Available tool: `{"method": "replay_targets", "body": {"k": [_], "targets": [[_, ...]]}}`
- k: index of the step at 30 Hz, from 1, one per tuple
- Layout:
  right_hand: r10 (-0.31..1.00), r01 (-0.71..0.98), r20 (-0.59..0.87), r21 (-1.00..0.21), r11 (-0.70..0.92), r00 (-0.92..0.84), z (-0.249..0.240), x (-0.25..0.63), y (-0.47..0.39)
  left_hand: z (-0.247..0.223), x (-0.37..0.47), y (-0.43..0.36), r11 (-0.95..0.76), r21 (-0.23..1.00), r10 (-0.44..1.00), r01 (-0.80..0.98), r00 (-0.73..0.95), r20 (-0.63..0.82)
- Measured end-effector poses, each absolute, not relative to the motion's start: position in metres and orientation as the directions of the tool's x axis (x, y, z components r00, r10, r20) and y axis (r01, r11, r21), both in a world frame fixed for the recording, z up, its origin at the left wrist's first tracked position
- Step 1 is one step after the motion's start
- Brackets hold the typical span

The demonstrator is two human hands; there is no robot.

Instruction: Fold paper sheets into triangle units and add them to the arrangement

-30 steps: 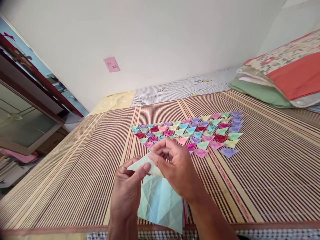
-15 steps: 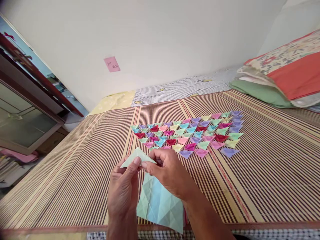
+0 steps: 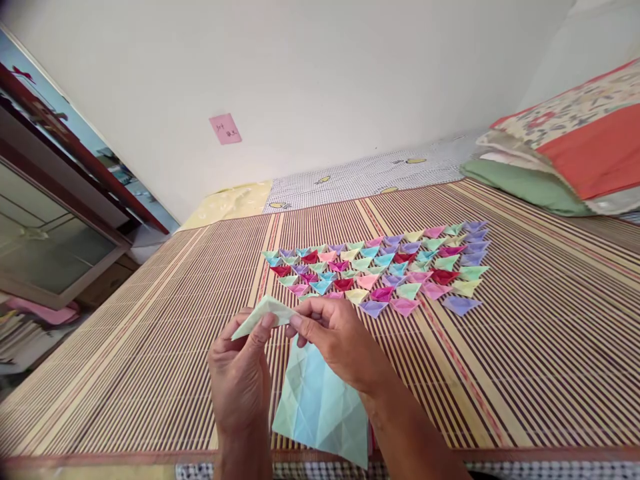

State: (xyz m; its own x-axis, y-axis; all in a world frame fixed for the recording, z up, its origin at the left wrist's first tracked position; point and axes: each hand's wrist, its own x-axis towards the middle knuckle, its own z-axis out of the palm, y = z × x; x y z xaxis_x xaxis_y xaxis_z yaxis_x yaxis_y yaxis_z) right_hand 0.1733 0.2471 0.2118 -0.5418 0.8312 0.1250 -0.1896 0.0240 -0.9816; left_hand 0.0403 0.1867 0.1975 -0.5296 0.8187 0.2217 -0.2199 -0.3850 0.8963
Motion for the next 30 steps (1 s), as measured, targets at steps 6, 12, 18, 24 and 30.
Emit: {"method": "replay_targets", "body": {"k": [6,12,18,24,30], "targets": [[0.86,-0.103,0.207,-0.978,0.18,-0.466,0.209,0.169,0.242,0.197,0.041,0.19,-0.371,0.865,0.806,-0.337,-0.58,0.12],[0.814,-0.155,0.21,-0.977,0.148,-0.542,0.212,0.173,0.242,0.199,0.037,0.195,-0.389,0.803,0.802,-0.451,-0.595,0.055],[0.799,-0.21,0.192,-0.974,0.084,-0.57,0.203,0.171,0.252,0.201,0.036,0.195,-0.367,0.807,0.833,-0.462,-0.549,0.065],[0.787,-0.224,0.183,-0.973,0.058,-0.589,0.203,0.17,0.252,0.2,0.035,0.194,-0.351,0.831,0.849,-0.433,-0.521,0.087],[0.78,-0.161,0.144,-0.985,0.056,-0.61,0.202,0.172,0.252,0.198,0.034,0.193,-0.276,0.867,0.898,-0.416,-0.434,0.078]]}}
